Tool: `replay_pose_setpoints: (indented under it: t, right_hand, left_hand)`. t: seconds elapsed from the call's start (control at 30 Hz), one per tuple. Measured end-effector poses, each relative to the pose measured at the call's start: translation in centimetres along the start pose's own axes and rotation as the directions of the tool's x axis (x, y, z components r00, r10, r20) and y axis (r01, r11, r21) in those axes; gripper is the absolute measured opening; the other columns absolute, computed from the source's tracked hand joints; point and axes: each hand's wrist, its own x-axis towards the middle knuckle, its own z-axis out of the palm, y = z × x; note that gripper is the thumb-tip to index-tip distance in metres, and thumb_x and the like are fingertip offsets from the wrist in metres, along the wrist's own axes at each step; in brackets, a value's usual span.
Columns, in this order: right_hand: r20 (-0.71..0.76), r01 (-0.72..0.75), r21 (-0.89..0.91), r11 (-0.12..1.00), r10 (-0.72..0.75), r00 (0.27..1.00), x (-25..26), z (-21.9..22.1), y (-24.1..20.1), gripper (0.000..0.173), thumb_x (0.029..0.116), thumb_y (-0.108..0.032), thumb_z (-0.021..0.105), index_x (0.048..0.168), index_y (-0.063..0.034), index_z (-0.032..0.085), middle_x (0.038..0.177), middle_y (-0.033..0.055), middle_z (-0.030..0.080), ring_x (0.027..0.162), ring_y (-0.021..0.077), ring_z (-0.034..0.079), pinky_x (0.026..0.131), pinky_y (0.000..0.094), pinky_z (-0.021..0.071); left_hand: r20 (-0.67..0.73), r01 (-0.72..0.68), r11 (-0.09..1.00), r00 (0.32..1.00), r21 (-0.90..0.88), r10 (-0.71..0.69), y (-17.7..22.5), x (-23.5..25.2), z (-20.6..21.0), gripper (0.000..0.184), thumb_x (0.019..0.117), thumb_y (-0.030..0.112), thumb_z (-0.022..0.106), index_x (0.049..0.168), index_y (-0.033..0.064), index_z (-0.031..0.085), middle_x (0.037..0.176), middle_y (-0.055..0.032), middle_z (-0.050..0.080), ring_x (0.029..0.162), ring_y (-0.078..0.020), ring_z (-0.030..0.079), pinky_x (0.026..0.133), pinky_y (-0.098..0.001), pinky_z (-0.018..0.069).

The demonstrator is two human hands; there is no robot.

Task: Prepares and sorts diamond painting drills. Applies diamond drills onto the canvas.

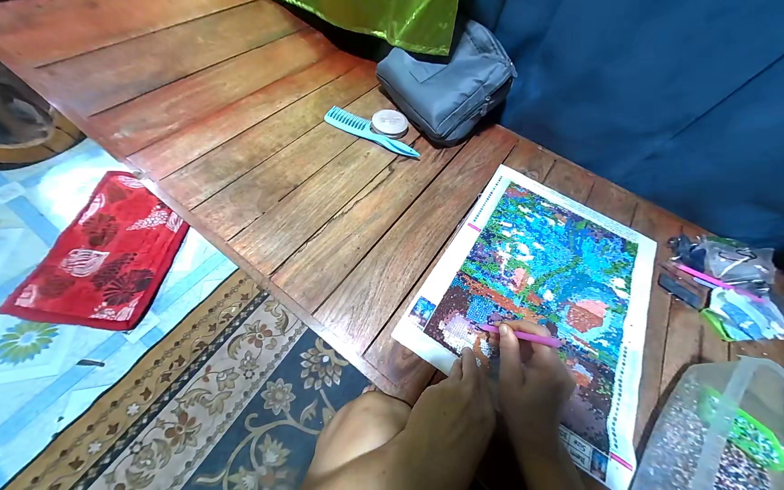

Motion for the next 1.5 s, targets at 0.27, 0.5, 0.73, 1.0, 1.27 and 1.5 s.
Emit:
replay_pose_setpoints:
  t: [0.27, 0.5, 0.73, 1.0, 1.27, 1.5]
  right_hand:
    - [0.017, -0.2, 0.2, 0.959, 0.201, 0.979, 0.7, -1.0, 0.2, 0.02, 0.0979, -0.013, 0.056, 0.098, 0.0044, 0.065, 0.076, 0.0004, 0.07, 0.068, -0.0036, 0.068, 0.066, 0.0124, 0.0554]
    - [0.031, -0.177, 0.209, 0.962, 0.174, 0.984, 0.3, -0.6, 0.4, 0.02, 0.0976, -0.012, 0.056, 0.097, 0.005, 0.065, 0.075, 0.0023, 0.071, 0.067, -0.0026, 0.069, 0.065, 0.0127, 0.0554]
    - [0.034, -0.168, 0.208, 0.964, 0.164, 0.986, 0.3, -0.5, 0.4, 0.019, 0.0979, -0.012, 0.056, 0.097, 0.0043, 0.065, 0.075, 0.0022, 0.071, 0.067, -0.0035, 0.068, 0.066, 0.0118, 0.0548]
    - [0.045, -0.157, 0.17, 0.973, 0.152, 0.987, 0.3, -0.5, 0.5, 0.019, 0.0987, -0.015, 0.055, 0.097, 0.0018, 0.065, 0.074, 0.0007, 0.071, 0.067, -0.0018, 0.068, 0.065, 0.0139, 0.0545]
    - [0.115, -0.137, 0.159, 0.978, 0.12, 0.986, 0.9, -0.8, 0.9, 0.021, 0.0995, -0.015, 0.053, 0.1, 0.0017, 0.065, 0.076, 0.0022, 0.07, 0.068, 0.0005, 0.068, 0.067, 0.0165, 0.0546]
    - [0.179, -0.151, 0.188, 0.97, 0.118, 0.977, 1.3, -1.0, 1.1, 0.019, 0.0993, -0.014, 0.051, 0.1, 0.0, 0.065, 0.08, 0.0011, 0.071, 0.07, 0.0004, 0.068, 0.068, 0.0167, 0.0556]
  left_hand:
    - [0.018, 0.012, 0.999, 1.0, -0.03, -0.012, 0.0, 0.1, 0.1, 0.044, 0.0971, -0.01, 0.045, 0.141, -0.0145, 0.047, 0.146, -0.0307, 0.049, 0.124, -0.0364, 0.062, 0.09, -0.0361, 0.056]
    - [0.041, 0.014, 1.0, 0.999, -0.027, -0.013, -0.1, 0.1, 0.0, 0.046, 0.0972, -0.012, 0.044, 0.143, -0.0141, 0.045, 0.147, -0.0304, 0.048, 0.126, -0.0366, 0.06, 0.091, -0.0357, 0.0553]
    - [0.025, 0.003, 1.0, 1.0, -0.001, -0.003, -0.1, 0.0, 0.0, 0.046, 0.0975, -0.011, 0.044, 0.143, -0.0139, 0.044, 0.147, -0.0304, 0.048, 0.128, -0.0356, 0.059, 0.094, -0.0347, 0.0541]
    - [-0.028, 0.016, 1.0, 0.999, 0.013, -0.015, -0.1, 0.1, 0.4, 0.044, 0.0968, -0.01, 0.046, 0.141, -0.0128, 0.049, 0.144, -0.0299, 0.052, 0.121, -0.0341, 0.065, 0.088, -0.0343, 0.0566]
    - [0.0, 0.023, 1.0, 1.0, -0.015, -0.023, 0.0, 0.1, 0.2, 0.046, 0.0968, -0.01, 0.045, 0.142, -0.0126, 0.047, 0.145, -0.0306, 0.051, 0.12, -0.0355, 0.065, 0.088, -0.0355, 0.0567]
    - [0.032, 0.027, 0.999, 0.999, -0.03, -0.026, 0.0, 0.2, 0.1, 0.047, 0.0974, -0.01, 0.045, 0.144, -0.0128, 0.045, 0.147, -0.0311, 0.047, 0.123, -0.0367, 0.062, 0.09, -0.0364, 0.056]
